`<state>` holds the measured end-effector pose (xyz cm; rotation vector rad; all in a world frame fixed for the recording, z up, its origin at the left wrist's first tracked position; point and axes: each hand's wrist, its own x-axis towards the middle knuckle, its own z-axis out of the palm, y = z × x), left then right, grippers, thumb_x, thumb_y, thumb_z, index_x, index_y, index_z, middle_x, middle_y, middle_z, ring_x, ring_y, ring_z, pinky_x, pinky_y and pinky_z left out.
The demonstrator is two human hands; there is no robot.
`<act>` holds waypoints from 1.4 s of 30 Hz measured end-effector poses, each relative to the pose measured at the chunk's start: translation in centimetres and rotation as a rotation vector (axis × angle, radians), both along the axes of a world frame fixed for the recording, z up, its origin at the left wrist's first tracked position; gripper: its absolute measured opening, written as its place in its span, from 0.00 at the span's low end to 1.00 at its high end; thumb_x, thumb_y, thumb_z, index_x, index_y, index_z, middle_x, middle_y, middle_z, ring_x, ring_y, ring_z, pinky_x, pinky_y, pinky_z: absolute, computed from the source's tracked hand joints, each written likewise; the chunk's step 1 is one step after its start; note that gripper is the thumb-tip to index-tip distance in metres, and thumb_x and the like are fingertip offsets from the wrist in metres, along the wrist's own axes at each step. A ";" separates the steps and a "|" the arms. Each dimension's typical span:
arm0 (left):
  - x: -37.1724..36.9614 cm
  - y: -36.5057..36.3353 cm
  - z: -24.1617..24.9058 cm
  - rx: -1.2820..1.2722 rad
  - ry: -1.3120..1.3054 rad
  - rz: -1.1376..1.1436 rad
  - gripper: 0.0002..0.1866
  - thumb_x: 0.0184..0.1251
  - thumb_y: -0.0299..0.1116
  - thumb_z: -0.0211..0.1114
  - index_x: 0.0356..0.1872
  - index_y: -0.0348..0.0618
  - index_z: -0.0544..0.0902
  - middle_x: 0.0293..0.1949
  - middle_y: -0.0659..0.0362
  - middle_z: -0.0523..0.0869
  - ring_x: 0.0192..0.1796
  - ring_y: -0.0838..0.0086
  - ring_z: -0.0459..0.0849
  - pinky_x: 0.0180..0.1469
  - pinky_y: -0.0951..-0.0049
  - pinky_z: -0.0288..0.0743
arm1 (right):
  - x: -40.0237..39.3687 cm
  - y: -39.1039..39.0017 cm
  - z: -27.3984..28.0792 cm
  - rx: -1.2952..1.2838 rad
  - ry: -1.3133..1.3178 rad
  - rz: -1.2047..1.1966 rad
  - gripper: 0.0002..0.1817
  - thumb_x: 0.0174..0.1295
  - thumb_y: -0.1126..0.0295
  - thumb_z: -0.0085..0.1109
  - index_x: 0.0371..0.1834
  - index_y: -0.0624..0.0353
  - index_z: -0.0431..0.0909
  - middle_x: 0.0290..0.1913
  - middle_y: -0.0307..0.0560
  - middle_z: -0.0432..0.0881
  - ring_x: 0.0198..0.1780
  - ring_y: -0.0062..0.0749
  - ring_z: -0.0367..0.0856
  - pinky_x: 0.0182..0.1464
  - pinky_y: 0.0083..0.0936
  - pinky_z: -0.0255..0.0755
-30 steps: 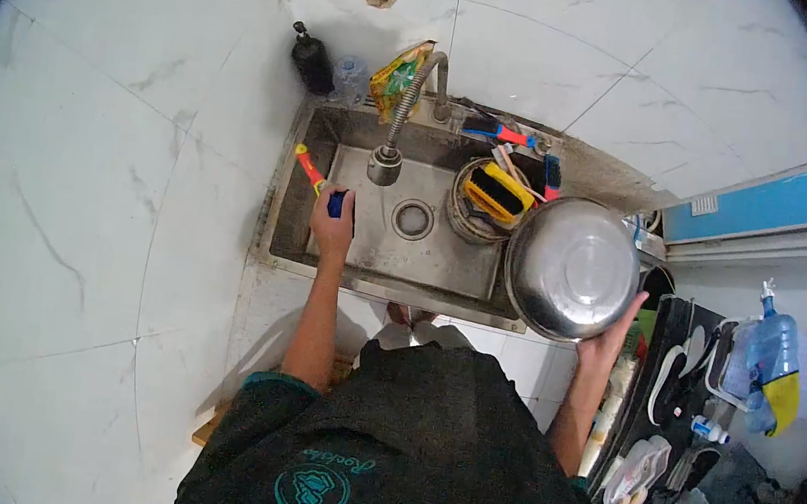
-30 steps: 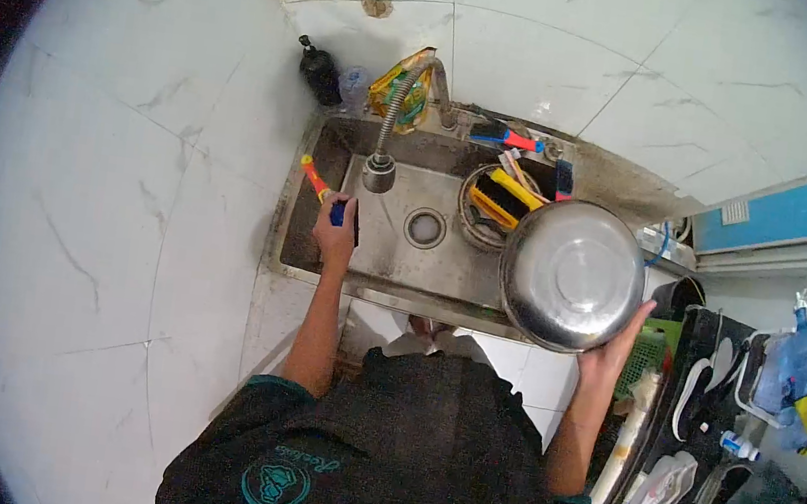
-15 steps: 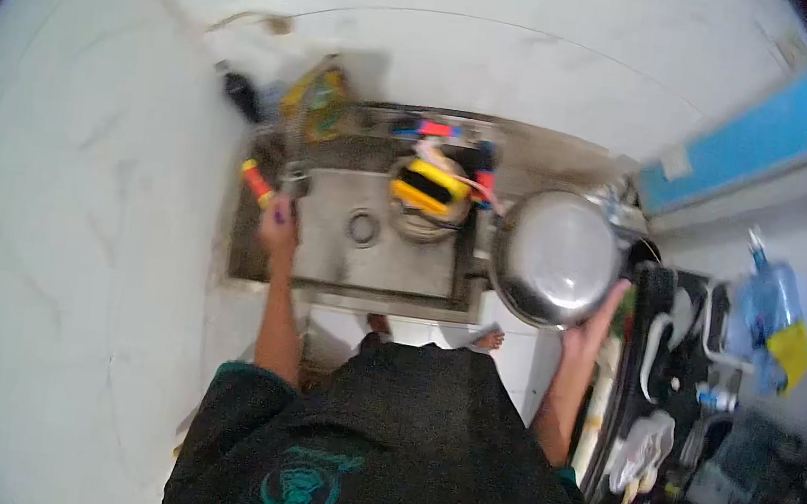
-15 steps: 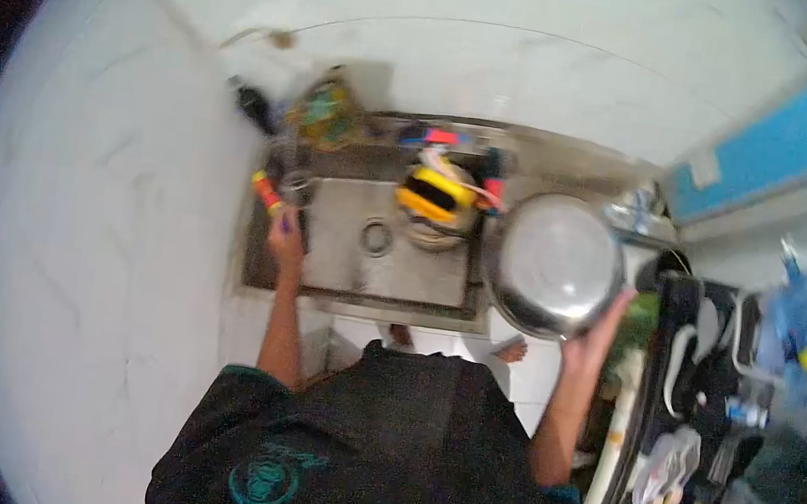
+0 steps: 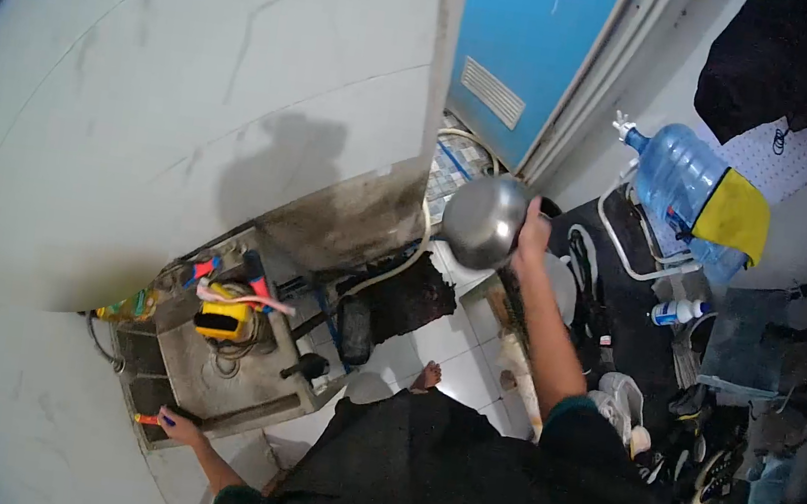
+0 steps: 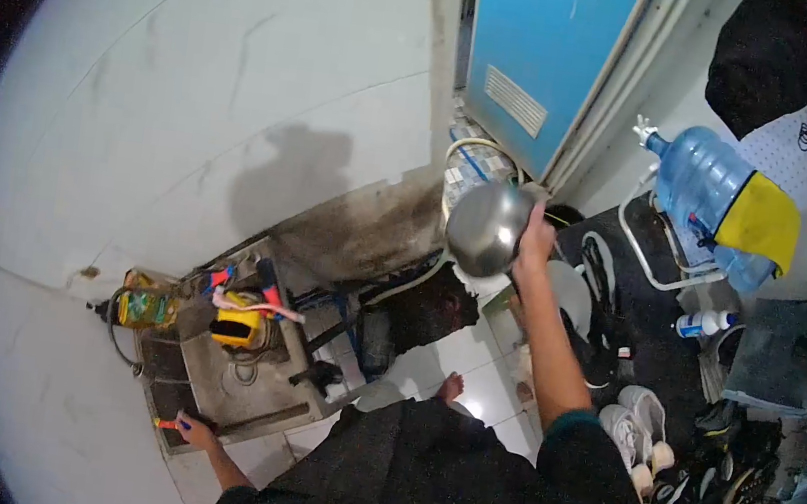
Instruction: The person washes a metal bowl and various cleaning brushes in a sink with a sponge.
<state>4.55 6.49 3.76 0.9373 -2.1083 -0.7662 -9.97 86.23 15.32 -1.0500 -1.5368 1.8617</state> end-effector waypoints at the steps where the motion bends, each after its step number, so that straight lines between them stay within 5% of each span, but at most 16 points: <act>1: 0.3 0.3 -0.8 -0.071 0.022 -0.007 0.22 0.74 0.44 0.53 0.49 0.31 0.80 0.48 0.45 0.83 0.52 0.54 0.79 0.56 0.62 0.70 | -2.2 2.1 3.1 -0.041 0.217 -0.082 0.29 0.70 0.47 0.49 0.44 0.68 0.79 0.43 0.44 0.80 0.44 0.30 0.76 0.46 0.31 0.71; 6: 0.4 3.8 -1.0 -0.134 -0.022 0.078 0.22 0.73 0.44 0.55 0.48 0.31 0.81 0.45 0.44 0.84 0.48 0.55 0.81 0.54 0.62 0.72 | -11.4 15.6 18.4 -0.242 0.744 -0.164 0.31 0.71 0.44 0.43 0.62 0.61 0.69 0.61 0.48 0.74 0.56 0.44 0.77 0.61 0.41 0.72; 16: -3.8 9.0 1.6 -0.209 -0.063 0.316 0.22 0.74 0.44 0.54 0.48 0.32 0.81 0.46 0.42 0.84 0.46 0.52 0.82 0.49 0.59 0.75 | -26.5 25.0 24.6 -0.388 1.000 -0.082 0.24 0.71 0.57 0.48 0.62 0.63 0.69 0.62 0.48 0.73 0.60 0.44 0.75 0.63 0.46 0.68; 18: -5.7 11.2 2.5 -0.236 -0.068 0.301 0.22 0.74 0.44 0.54 0.48 0.32 0.81 0.46 0.42 0.84 0.46 0.52 0.82 0.49 0.59 0.75 | -30.1 30.4 20.6 1.098 0.769 -0.103 0.38 0.62 0.57 0.60 0.69 0.69 0.59 0.69 0.67 0.61 0.69 0.50 0.64 0.68 0.38 0.63; 19: -7.0 12.3 2.5 -0.258 -0.065 0.297 0.22 0.74 0.44 0.54 0.49 0.32 0.81 0.46 0.42 0.84 0.46 0.52 0.82 0.49 0.59 0.75 | -31.1 30.5 21.0 1.126 0.777 -0.185 0.46 0.58 0.54 0.66 0.73 0.64 0.52 0.69 0.62 0.63 0.67 0.49 0.67 0.64 0.37 0.66; 21: -9.5 14.7 3.1 -0.281 -0.063 0.287 0.22 0.74 0.44 0.54 0.49 0.32 0.80 0.46 0.42 0.84 0.46 0.52 0.82 0.50 0.59 0.75 | -35.9 32.7 15.0 1.155 0.634 -0.177 0.29 0.66 0.57 0.55 0.65 0.62 0.64 0.65 0.51 0.70 0.64 0.45 0.71 0.64 0.41 0.68; 23: -11.1 16.8 3.8 -0.291 -0.067 0.285 0.22 0.74 0.44 0.54 0.49 0.32 0.80 0.46 0.42 0.84 0.46 0.51 0.82 0.50 0.59 0.75 | -39.0 28.5 13.8 -0.408 1.203 -0.062 0.25 0.68 0.58 0.51 0.62 0.63 0.69 0.65 0.51 0.72 0.64 0.46 0.71 0.64 0.41 0.68; 24: -11.7 17.7 4.3 -0.297 -0.073 0.285 0.22 0.74 0.44 0.54 0.49 0.32 0.80 0.46 0.42 0.84 0.47 0.51 0.81 0.50 0.59 0.75 | -44.7 28.7 7.7 -0.561 0.926 -0.224 0.29 0.68 0.54 0.49 0.63 0.67 0.68 0.65 0.58 0.71 0.65 0.49 0.70 0.64 0.41 0.66; 25: -12.4 18.6 4.6 -0.301 -0.086 0.282 0.22 0.74 0.44 0.54 0.50 0.32 0.80 0.46 0.42 0.84 0.47 0.51 0.81 0.50 0.59 0.75 | -48.7 27.9 0.7 -0.156 0.116 -0.452 0.32 0.68 0.51 0.48 0.62 0.71 0.68 0.64 0.64 0.71 0.63 0.53 0.72 0.64 0.43 0.65; 26: -13.1 19.3 5.1 -0.309 -0.104 0.282 0.22 0.74 0.44 0.54 0.50 0.32 0.80 0.46 0.42 0.84 0.47 0.51 0.81 0.50 0.59 0.75 | -47.2 26.6 -2.5 0.182 -0.308 -0.167 0.34 0.67 0.49 0.50 0.61 0.72 0.68 0.65 0.66 0.69 0.62 0.56 0.72 0.64 0.43 0.65; 28: -15.3 21.1 6.0 -0.312 -0.108 0.283 0.22 0.74 0.44 0.53 0.50 0.32 0.79 0.46 0.42 0.84 0.47 0.51 0.81 0.50 0.59 0.75 | -49.3 26.9 -8.6 0.020 -0.241 -0.172 0.32 0.67 0.50 0.52 0.61 0.71 0.69 0.61 0.64 0.74 0.59 0.53 0.75 0.62 0.42 0.67; 30: -17.0 22.5 6.7 -0.310 -0.118 0.293 0.22 0.74 0.44 0.53 0.50 0.32 0.79 0.46 0.42 0.83 0.47 0.51 0.81 0.51 0.58 0.75 | -51.0 26.9 -3.7 -0.570 0.400 -0.375 0.31 0.68 0.50 0.49 0.60 0.68 0.71 0.57 0.59 0.77 0.57 0.48 0.76 0.59 0.43 0.70; 33: -18.5 23.9 7.7 -0.314 -0.143 0.312 0.22 0.74 0.44 0.53 0.51 0.31 0.79 0.46 0.42 0.83 0.47 0.51 0.81 0.51 0.58 0.75 | -53.4 31.5 -3.7 -0.474 0.884 0.113 0.32 0.68 0.50 0.51 0.63 0.69 0.67 0.61 0.55 0.72 0.56 0.46 0.76 0.57 0.41 0.73; 36: -17.7 24.5 9.0 -0.289 -0.174 0.353 0.22 0.74 0.44 0.53 0.52 0.31 0.78 0.46 0.42 0.83 0.48 0.50 0.81 0.51 0.58 0.74 | -57.7 28.5 -4.5 -0.589 0.453 -0.268 0.29 0.70 0.53 0.45 0.64 0.68 0.66 0.59 0.61 0.74 0.57 0.49 0.76 0.59 0.44 0.70; 38: -16.7 24.8 10.0 -0.280 -0.199 0.382 0.22 0.74 0.44 0.53 0.52 0.31 0.78 0.46 0.42 0.83 0.48 0.50 0.81 0.51 0.58 0.74 | -56.0 27.0 -7.5 0.299 -0.469 0.125 0.30 0.69 0.51 0.45 0.67 0.61 0.65 0.62 0.58 0.73 0.59 0.47 0.75 0.61 0.44 0.67; 42: -16.0 25.1 11.0 -0.248 -0.198 0.445 0.22 0.74 0.44 0.52 0.53 0.31 0.78 0.47 0.42 0.83 0.48 0.50 0.81 0.52 0.57 0.74 | -56.7 28.2 -2.1 -0.751 0.448 -0.140 0.32 0.66 0.46 0.50 0.67 0.54 0.67 0.69 0.50 0.68 0.66 0.43 0.69 0.65 0.41 0.63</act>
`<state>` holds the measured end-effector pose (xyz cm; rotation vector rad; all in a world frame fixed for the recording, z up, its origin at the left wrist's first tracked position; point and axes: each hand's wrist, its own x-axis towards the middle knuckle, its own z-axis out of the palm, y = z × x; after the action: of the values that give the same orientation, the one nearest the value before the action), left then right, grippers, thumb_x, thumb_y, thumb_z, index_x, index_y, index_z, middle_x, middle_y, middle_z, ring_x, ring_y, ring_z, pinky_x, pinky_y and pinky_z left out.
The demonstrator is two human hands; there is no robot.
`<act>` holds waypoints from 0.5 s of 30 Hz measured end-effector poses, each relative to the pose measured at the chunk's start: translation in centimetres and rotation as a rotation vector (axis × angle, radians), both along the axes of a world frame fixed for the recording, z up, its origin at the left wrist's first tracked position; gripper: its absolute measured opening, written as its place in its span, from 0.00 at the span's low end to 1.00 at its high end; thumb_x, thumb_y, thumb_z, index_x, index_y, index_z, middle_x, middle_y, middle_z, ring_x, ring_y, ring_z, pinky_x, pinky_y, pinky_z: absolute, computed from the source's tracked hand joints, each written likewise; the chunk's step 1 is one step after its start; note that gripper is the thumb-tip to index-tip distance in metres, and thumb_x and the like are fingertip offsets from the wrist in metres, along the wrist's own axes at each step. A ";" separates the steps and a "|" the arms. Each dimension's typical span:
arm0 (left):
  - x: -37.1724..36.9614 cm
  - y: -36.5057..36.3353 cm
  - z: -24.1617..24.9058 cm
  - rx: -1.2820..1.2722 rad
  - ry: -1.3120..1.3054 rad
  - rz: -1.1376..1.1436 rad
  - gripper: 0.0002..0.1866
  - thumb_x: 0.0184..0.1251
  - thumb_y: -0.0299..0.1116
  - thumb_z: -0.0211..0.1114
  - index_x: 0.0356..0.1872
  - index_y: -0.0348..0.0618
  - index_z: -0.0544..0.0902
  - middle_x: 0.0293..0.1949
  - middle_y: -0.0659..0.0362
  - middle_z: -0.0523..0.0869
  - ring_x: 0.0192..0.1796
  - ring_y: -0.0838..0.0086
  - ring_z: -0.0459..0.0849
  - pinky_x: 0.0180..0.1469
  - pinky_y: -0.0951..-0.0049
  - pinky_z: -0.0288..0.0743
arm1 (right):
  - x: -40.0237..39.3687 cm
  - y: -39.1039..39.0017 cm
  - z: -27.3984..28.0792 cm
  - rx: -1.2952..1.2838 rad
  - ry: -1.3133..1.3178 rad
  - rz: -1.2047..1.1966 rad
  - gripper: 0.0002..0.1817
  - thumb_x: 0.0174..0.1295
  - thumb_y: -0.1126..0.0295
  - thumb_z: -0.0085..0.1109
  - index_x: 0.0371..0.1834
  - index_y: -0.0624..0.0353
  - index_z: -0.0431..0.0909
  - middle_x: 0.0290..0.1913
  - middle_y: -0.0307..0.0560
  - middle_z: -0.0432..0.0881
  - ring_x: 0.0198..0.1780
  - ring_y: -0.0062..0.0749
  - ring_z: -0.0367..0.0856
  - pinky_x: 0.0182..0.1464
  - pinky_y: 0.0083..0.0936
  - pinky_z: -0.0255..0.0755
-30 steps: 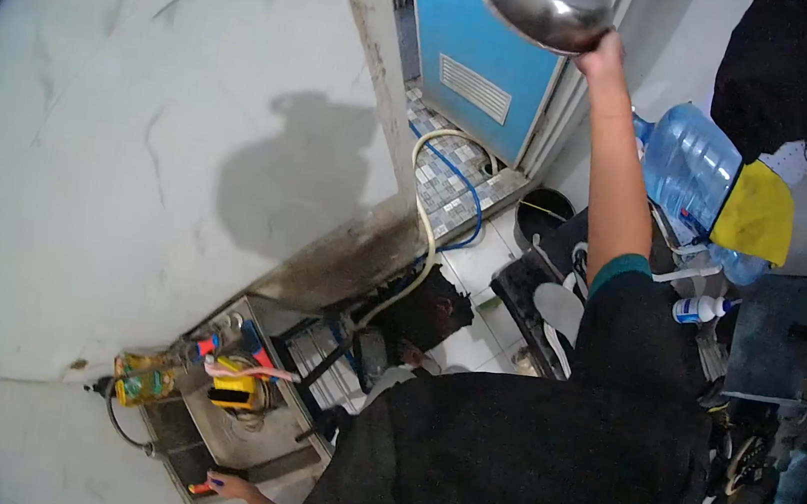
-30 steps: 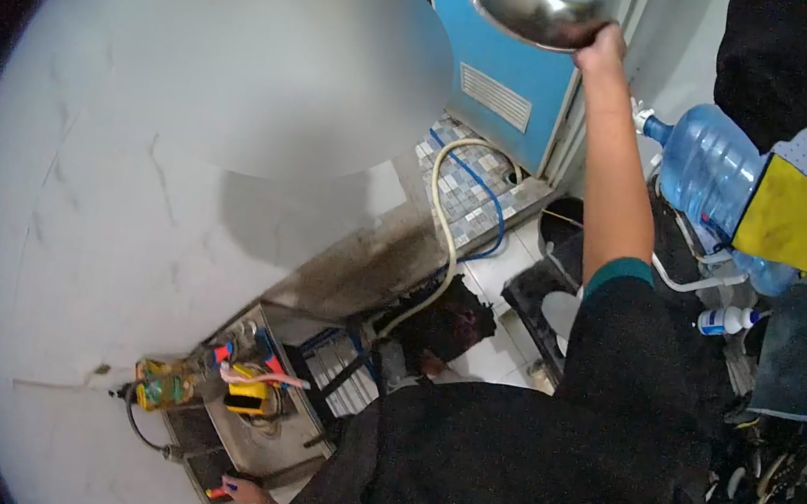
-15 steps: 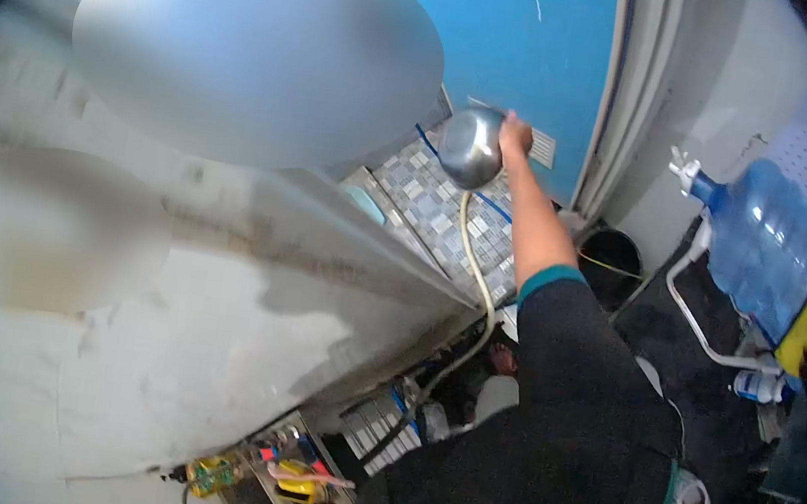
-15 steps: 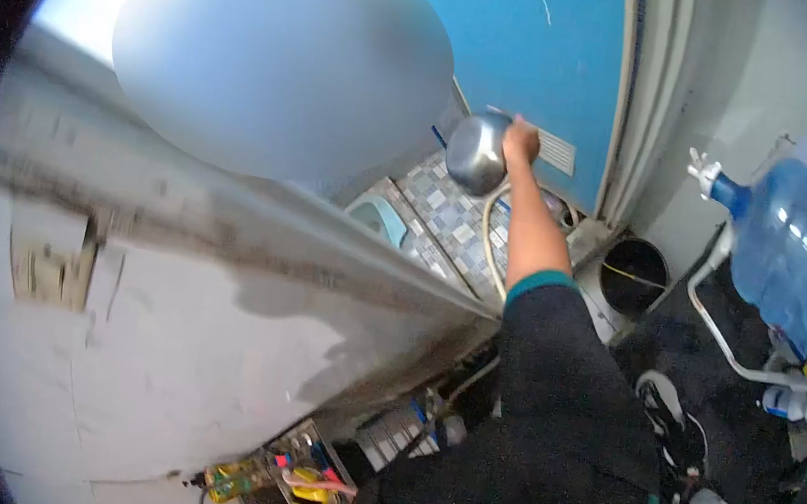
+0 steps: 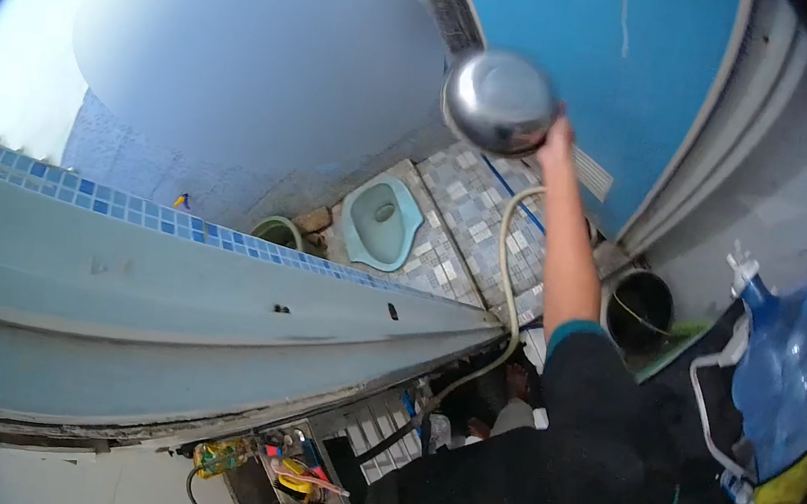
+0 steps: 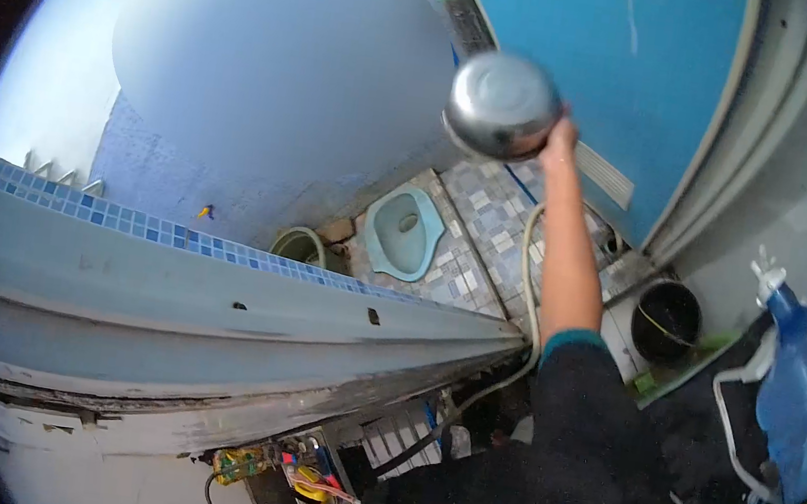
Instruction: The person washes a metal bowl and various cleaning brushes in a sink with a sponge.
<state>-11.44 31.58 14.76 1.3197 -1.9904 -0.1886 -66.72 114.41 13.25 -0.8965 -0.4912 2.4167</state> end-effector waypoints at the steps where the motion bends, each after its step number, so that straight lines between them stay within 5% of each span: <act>1: 0.7 -0.1 0.4 0.002 0.006 0.021 0.23 0.74 0.44 0.52 0.53 0.31 0.78 0.47 0.42 0.83 0.48 0.50 0.81 0.52 0.57 0.74 | -1.5 -0.8 0.0 0.027 -0.086 -0.003 0.32 0.66 0.46 0.50 0.66 0.57 0.67 0.68 0.52 0.68 0.66 0.44 0.69 0.65 0.40 0.63; 6: 5.4 -1.1 3.0 0.037 0.027 0.118 0.23 0.74 0.43 0.52 0.54 0.31 0.77 0.47 0.42 0.83 0.48 0.49 0.81 0.52 0.57 0.74 | -3.9 -1.7 -3.3 0.242 -0.554 -0.009 0.33 0.68 0.49 0.48 0.63 0.69 0.68 0.67 0.62 0.67 0.64 0.50 0.69 0.66 0.38 0.63; 8: 6.7 -1.7 3.9 0.032 0.054 0.156 0.23 0.74 0.43 0.52 0.54 0.31 0.77 0.47 0.42 0.83 0.49 0.49 0.81 0.53 0.57 0.74 | -2.9 -1.5 -7.1 0.981 -0.835 0.471 0.33 0.69 0.48 0.45 0.64 0.67 0.67 0.67 0.59 0.68 0.64 0.49 0.69 0.65 0.39 0.64; 10: 8.2 -1.8 3.8 0.056 0.078 0.209 0.23 0.74 0.43 0.52 0.54 0.31 0.76 0.47 0.42 0.83 0.49 0.49 0.80 0.53 0.57 0.74 | -4.5 -1.9 -6.5 0.302 -0.116 0.124 0.32 0.71 0.47 0.42 0.68 0.61 0.61 0.68 0.59 0.65 0.62 0.56 0.71 0.61 0.54 0.68; 11: 9.3 -2.0 3.7 0.074 0.085 0.239 0.23 0.74 0.43 0.52 0.55 0.31 0.76 0.47 0.42 0.83 0.49 0.49 0.80 0.53 0.57 0.73 | -4.9 -1.0 -4.0 0.065 -0.086 0.135 0.33 0.71 0.46 0.42 0.69 0.60 0.60 0.67 0.56 0.66 0.58 0.59 0.73 0.57 0.62 0.69; 13: 11.2 -2.8 3.1 0.091 0.114 0.313 0.23 0.73 0.43 0.51 0.55 0.31 0.76 0.47 0.42 0.83 0.49 0.49 0.80 0.53 0.56 0.73 | -0.2 -1.2 6.4 0.166 0.136 0.253 0.35 0.70 0.44 0.43 0.69 0.59 0.60 0.68 0.54 0.66 0.64 0.57 0.68 0.59 0.61 0.68; 15: 11.6 -3.7 2.0 -0.005 0.101 0.418 0.23 0.73 0.44 0.51 0.57 0.34 0.75 0.48 0.42 0.83 0.49 0.49 0.80 0.53 0.56 0.73 | -0.3 0.5 6.4 0.130 0.404 0.334 0.32 0.71 0.50 0.42 0.68 0.64 0.62 0.68 0.57 0.65 0.66 0.52 0.66 0.61 0.52 0.70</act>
<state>0.14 27.87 16.80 1.6539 -1.5887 -0.0498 -67.04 114.95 19.62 -0.2703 -0.6730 2.7315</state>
